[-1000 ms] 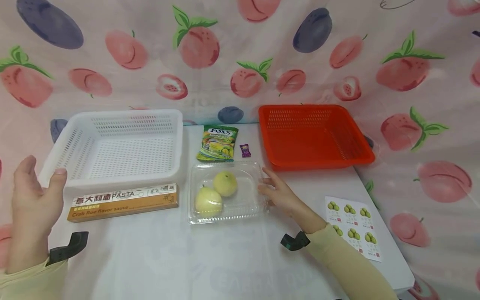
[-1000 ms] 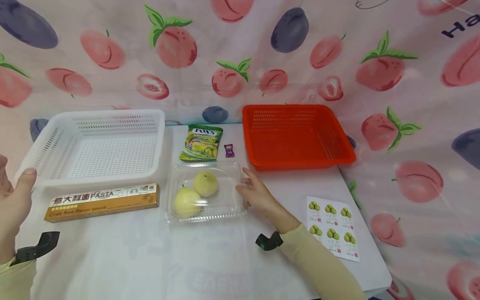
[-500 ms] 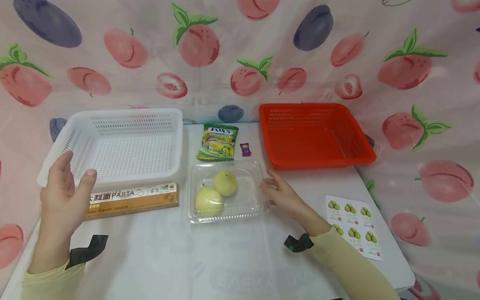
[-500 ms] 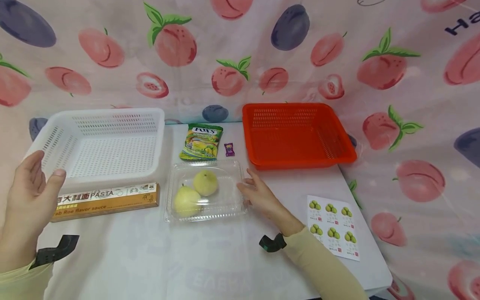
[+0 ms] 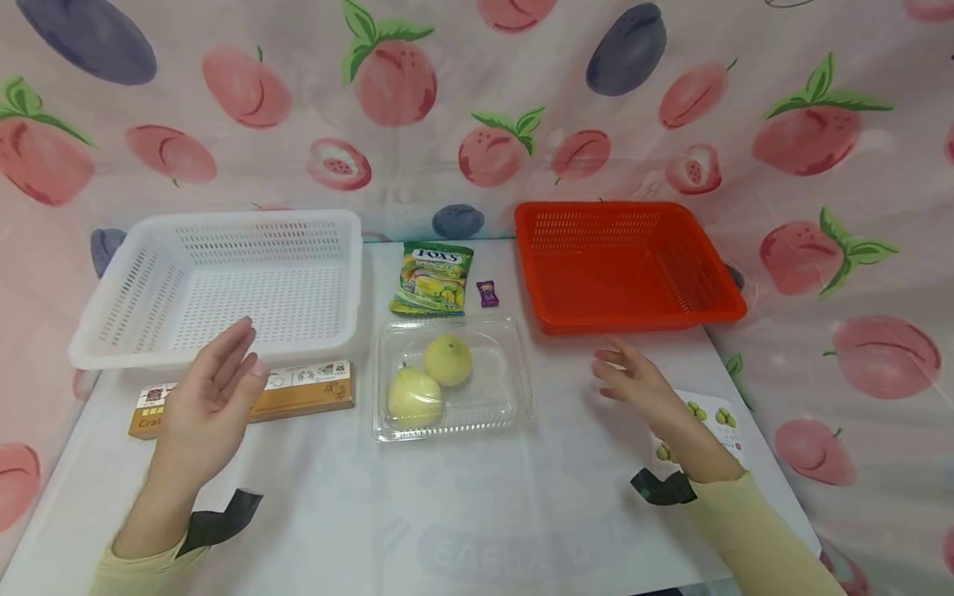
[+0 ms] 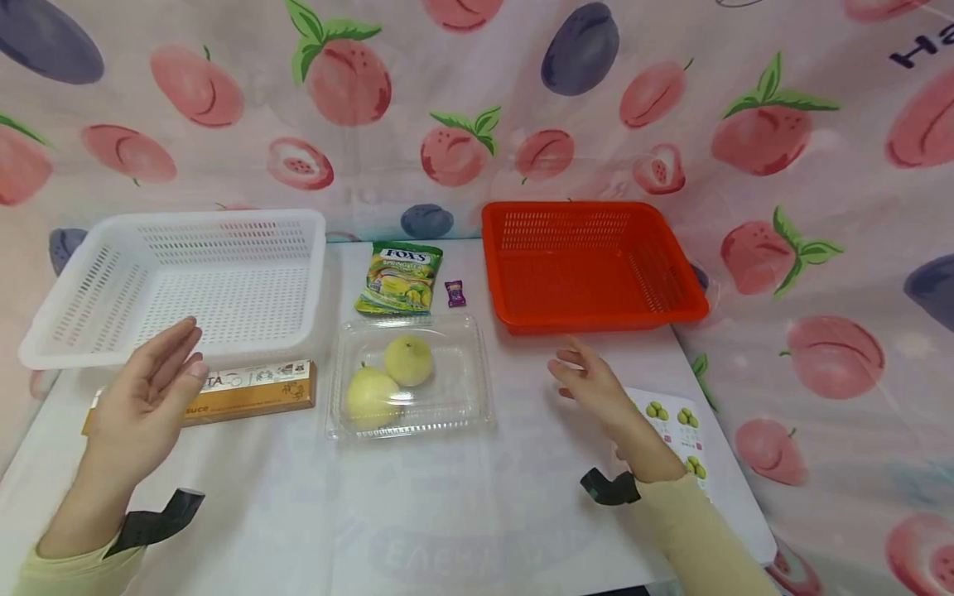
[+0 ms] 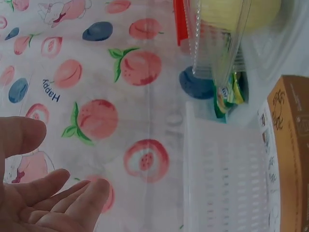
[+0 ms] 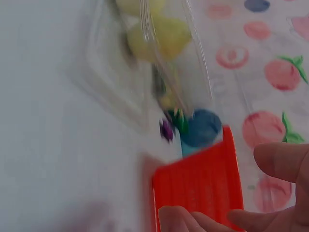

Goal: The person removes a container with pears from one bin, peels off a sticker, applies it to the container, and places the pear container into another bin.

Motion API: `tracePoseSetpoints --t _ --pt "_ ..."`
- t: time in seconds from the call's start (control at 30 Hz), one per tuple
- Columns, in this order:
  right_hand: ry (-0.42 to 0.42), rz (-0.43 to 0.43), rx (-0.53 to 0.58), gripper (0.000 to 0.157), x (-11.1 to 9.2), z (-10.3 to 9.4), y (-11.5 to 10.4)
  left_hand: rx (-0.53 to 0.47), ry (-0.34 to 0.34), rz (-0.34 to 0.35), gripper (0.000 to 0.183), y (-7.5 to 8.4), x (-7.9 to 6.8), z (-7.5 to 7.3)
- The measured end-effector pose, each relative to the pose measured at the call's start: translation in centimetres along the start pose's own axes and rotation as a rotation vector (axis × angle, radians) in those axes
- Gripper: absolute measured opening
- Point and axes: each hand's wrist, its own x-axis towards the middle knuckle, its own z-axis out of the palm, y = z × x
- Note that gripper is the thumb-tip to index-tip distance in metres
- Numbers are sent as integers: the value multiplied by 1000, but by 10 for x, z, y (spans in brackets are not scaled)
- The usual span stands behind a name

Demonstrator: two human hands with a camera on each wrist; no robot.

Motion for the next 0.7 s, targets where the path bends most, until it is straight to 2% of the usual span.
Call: tracePoseSetpoints --t 0.2,0.37,0.57,0.7 --pt "74 33 -148 72 -16 -40 14 -62 -103 18 54 1 -10 19" --pt "99 142 -238 74 -28 -63 28 -65 -165 10 51 -3 -18 34" --pt "114 312 -340 81 -34 -76 42 -71 -223 -31 52 -9 -26 50" --pt "112 339 -442 81 -34 -78 49 -83 -239 -41 54 -14 -31 59"
